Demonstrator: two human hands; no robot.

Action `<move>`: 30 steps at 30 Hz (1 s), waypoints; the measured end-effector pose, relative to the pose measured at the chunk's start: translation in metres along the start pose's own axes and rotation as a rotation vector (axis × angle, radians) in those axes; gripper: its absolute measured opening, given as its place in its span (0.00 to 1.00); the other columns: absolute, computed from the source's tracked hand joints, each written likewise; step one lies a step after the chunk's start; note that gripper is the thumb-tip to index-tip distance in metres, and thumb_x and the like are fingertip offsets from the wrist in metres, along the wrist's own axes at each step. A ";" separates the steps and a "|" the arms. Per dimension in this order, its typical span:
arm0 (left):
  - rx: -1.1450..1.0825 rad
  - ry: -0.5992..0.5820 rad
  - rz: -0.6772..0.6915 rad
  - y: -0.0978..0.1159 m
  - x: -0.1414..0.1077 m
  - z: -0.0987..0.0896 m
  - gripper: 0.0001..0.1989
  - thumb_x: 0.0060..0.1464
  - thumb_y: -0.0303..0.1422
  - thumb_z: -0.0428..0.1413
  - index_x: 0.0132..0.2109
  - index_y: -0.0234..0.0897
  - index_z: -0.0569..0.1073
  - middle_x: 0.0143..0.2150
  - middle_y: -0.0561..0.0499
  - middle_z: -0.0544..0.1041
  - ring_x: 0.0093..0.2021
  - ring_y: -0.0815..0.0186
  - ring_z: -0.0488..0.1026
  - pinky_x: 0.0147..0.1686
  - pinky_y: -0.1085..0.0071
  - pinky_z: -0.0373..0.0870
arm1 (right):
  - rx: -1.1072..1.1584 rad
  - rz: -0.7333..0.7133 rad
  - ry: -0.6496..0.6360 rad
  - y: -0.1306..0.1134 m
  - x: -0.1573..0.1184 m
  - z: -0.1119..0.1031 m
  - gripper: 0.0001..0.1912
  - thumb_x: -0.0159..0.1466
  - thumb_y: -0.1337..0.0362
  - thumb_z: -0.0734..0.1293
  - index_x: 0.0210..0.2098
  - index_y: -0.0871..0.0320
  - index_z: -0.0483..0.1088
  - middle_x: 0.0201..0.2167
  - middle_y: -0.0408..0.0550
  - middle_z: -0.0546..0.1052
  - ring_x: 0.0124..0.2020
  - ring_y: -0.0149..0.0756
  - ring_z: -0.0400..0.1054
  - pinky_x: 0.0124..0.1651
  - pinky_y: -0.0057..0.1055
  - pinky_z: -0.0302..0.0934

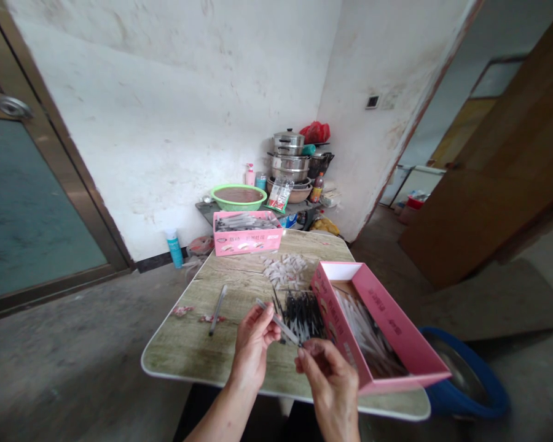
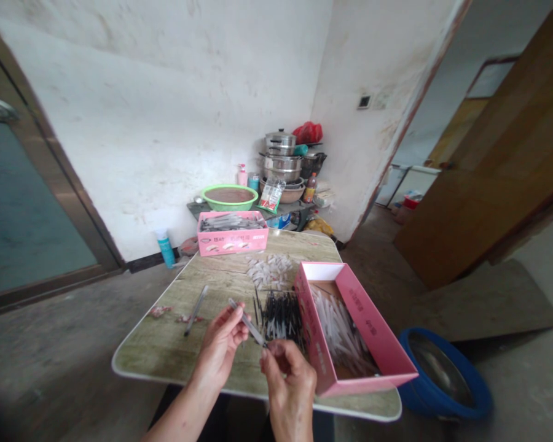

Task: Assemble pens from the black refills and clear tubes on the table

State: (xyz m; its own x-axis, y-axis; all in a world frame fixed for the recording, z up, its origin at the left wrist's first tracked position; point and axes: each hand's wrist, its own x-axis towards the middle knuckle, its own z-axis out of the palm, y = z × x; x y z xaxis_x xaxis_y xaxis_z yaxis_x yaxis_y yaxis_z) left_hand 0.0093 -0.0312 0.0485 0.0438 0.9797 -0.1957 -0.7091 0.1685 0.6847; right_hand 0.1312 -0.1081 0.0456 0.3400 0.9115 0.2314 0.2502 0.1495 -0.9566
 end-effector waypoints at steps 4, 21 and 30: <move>0.020 -0.010 0.027 -0.001 0.000 -0.001 0.15 0.44 0.34 0.65 0.39 0.30 0.74 0.27 0.50 0.75 0.22 0.75 0.68 0.22 0.80 0.65 | -0.013 -0.003 -0.008 0.001 0.000 0.000 0.09 0.59 0.58 0.67 0.32 0.59 0.71 0.23 0.43 0.73 0.25 0.34 0.69 0.29 0.25 0.63; 0.081 -0.005 0.102 0.000 -0.003 0.002 0.16 0.45 0.36 0.65 0.40 0.32 0.73 0.29 0.50 0.76 0.22 0.74 0.68 0.23 0.78 0.65 | 0.037 -0.018 0.018 0.001 0.003 0.002 0.11 0.57 0.58 0.69 0.31 0.60 0.72 0.21 0.44 0.72 0.23 0.33 0.67 0.26 0.25 0.63; 0.098 -0.015 0.151 0.002 -0.006 0.004 0.17 0.45 0.37 0.65 0.40 0.32 0.73 0.28 0.50 0.75 0.22 0.73 0.68 0.23 0.77 0.65 | 0.050 0.053 0.017 -0.005 0.004 0.001 0.13 0.58 0.56 0.69 0.32 0.61 0.73 0.21 0.45 0.74 0.23 0.35 0.69 0.28 0.27 0.66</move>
State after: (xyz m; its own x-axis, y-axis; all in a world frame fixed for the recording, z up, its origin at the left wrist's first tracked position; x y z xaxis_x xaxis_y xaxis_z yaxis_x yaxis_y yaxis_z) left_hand 0.0107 -0.0362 0.0542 -0.0473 0.9960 -0.0756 -0.6361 0.0284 0.7711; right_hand 0.1303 -0.1045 0.0510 0.3672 0.9121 0.1825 0.1862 0.1201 -0.9751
